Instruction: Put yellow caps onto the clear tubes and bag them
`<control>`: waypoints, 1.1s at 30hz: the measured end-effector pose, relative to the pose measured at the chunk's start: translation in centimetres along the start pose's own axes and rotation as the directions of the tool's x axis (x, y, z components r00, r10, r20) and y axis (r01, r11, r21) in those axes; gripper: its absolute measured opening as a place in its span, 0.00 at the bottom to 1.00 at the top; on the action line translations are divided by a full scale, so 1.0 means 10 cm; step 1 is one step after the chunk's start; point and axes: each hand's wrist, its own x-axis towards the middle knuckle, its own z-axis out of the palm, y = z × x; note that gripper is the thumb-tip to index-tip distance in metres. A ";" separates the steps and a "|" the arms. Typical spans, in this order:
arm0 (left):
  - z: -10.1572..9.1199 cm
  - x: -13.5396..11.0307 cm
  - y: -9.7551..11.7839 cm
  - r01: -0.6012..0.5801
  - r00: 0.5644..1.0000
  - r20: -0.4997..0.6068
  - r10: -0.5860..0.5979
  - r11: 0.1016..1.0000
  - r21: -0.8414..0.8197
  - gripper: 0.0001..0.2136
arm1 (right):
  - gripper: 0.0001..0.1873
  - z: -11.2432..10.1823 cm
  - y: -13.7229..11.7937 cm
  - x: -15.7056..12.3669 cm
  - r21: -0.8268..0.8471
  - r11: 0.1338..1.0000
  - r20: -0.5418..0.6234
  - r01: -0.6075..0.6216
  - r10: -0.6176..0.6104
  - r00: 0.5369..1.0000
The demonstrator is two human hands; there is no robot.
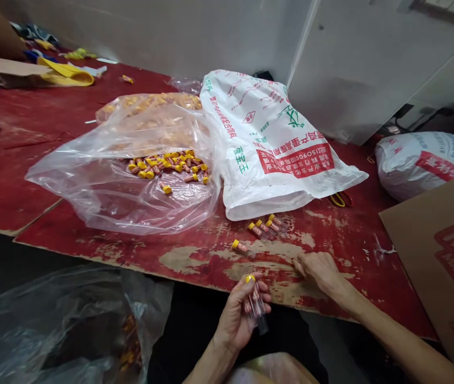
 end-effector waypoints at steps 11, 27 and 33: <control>0.14 0.05 -0.02 -0.013 0.998 -0.056 0.013 1.000 -0.007 0.19 | 0.16 0.20 0.04 -0.03 0.117 0.993 -0.080 -0.001 0.010 0.997; -0.46 -0.60 0.47 -0.657 0.743 -0.259 0.617 0.747 -0.102 0.25 | 0.25 0.19 -2.12 -0.13 0.367 0.479 -0.777 0.797 -0.314 0.546; -1.48 -1.09 0.89 -0.814 0.339 -0.623 0.705 0.552 0.182 0.18 | 0.29 0.12 -3.56 -0.10 0.481 0.245 -0.491 0.842 -0.721 0.490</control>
